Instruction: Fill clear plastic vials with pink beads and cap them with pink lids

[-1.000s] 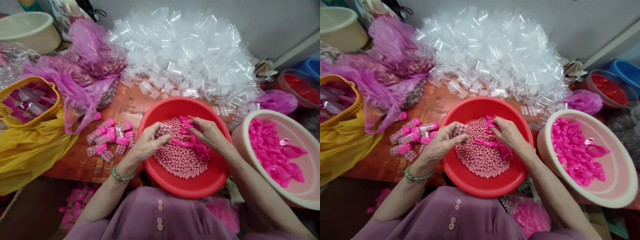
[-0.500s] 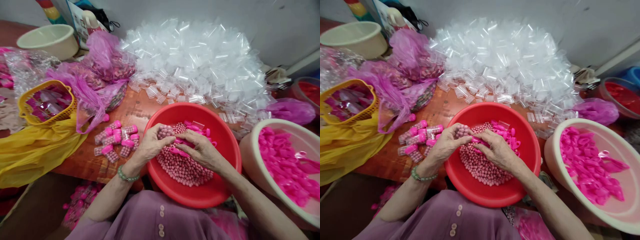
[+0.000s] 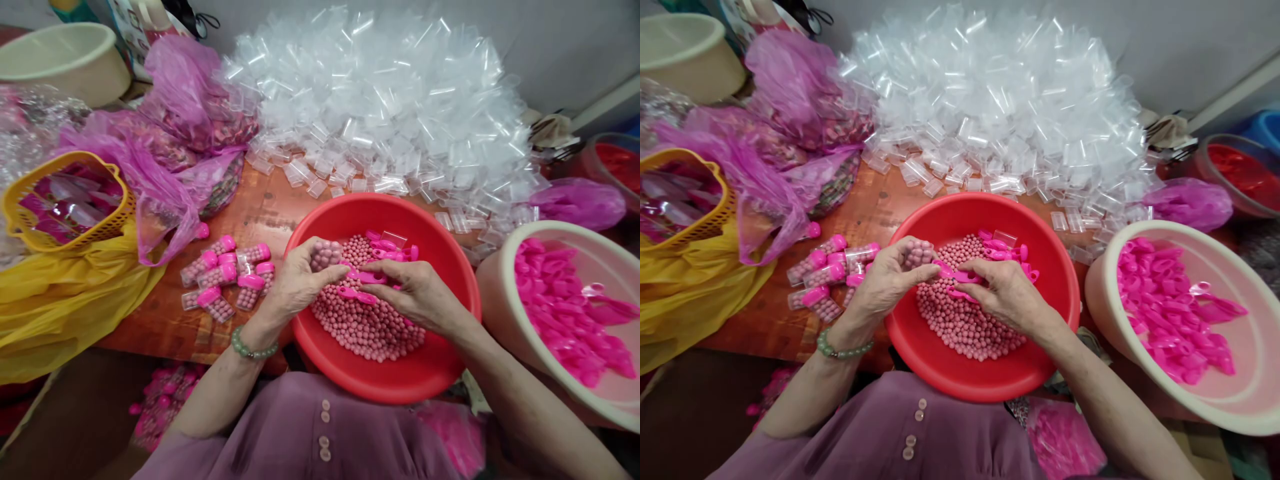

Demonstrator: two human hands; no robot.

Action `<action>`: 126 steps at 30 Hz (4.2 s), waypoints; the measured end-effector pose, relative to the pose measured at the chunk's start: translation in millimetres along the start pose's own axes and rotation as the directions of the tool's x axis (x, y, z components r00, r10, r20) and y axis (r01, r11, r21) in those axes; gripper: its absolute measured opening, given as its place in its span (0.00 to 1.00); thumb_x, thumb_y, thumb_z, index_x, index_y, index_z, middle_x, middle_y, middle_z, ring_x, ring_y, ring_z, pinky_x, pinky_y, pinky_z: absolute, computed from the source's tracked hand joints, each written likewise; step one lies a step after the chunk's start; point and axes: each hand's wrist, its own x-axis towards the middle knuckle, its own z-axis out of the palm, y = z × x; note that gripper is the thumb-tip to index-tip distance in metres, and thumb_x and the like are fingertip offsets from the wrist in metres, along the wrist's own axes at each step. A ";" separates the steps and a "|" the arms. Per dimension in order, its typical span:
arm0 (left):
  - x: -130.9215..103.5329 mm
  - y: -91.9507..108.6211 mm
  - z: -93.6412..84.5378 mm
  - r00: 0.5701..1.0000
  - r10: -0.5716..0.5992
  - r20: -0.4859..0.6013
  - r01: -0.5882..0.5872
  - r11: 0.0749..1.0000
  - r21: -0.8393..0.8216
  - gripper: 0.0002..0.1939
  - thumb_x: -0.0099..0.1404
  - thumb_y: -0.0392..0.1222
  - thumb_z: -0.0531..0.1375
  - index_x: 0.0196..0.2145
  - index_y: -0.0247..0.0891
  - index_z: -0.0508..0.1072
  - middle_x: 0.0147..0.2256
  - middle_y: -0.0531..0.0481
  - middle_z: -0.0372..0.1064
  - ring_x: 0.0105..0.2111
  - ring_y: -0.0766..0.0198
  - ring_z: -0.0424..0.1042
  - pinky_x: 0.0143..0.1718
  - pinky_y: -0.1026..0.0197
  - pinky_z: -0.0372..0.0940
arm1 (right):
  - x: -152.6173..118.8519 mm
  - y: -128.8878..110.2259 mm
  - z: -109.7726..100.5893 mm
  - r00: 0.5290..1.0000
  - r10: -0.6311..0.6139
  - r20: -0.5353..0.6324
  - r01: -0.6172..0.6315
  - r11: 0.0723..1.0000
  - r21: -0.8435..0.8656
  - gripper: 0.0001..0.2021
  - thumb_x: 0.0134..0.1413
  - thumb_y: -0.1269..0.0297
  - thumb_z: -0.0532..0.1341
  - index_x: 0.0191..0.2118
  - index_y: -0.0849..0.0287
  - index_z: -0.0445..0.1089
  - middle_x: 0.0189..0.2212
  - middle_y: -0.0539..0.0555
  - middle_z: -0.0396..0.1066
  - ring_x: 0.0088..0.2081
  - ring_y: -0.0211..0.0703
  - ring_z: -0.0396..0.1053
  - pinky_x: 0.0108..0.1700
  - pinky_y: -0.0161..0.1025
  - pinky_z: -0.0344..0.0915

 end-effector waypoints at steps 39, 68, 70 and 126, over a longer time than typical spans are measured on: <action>-0.1 7.1 -2.0 0.968 -0.022 0.250 0.024 1.000 -0.008 0.09 0.61 0.42 0.63 0.38 0.35 0.73 0.31 0.54 0.64 0.32 0.70 0.64 0.37 0.65 0.60 | 39.6 -18.1 12.8 0.918 0.130 -0.376 0.055 0.895 0.444 0.10 0.52 0.59 0.69 0.36 0.55 0.70 0.33 0.50 0.74 0.36 0.40 0.75 0.42 0.40 0.74; 2.2 3.1 -8.0 0.974 -0.009 0.225 0.016 0.999 -0.029 0.10 0.65 0.45 0.60 0.37 0.35 0.70 0.31 0.53 0.66 0.31 0.70 0.65 0.35 0.65 0.61 | 25.9 -10.9 -3.3 0.918 -0.064 -0.391 0.045 0.997 -0.058 0.06 0.54 0.65 0.67 0.36 0.54 0.70 0.28 0.49 0.74 0.31 0.39 0.73 0.34 0.36 0.69; 3.3 3.7 -8.8 0.970 -0.022 0.244 0.042 0.996 -0.077 0.09 0.63 0.43 0.62 0.38 0.35 0.70 0.32 0.53 0.66 0.31 0.71 0.66 0.35 0.66 0.62 | 25.4 -7.6 -3.8 0.921 -0.034 -0.387 0.031 0.999 -0.015 0.07 0.53 0.64 0.68 0.37 0.54 0.71 0.28 0.49 0.74 0.31 0.39 0.73 0.34 0.37 0.69; 3.0 -2.0 -15.3 0.848 0.049 0.527 0.098 0.964 -0.247 0.16 0.66 0.42 0.62 0.50 0.34 0.73 0.39 0.43 0.74 0.35 0.65 0.76 0.39 0.64 0.71 | 44.2 -14.5 5.0 0.940 -0.081 -0.330 0.174 0.949 0.263 0.10 0.53 0.70 0.68 0.42 0.50 0.77 0.34 0.47 0.78 0.34 0.37 0.75 0.39 0.36 0.71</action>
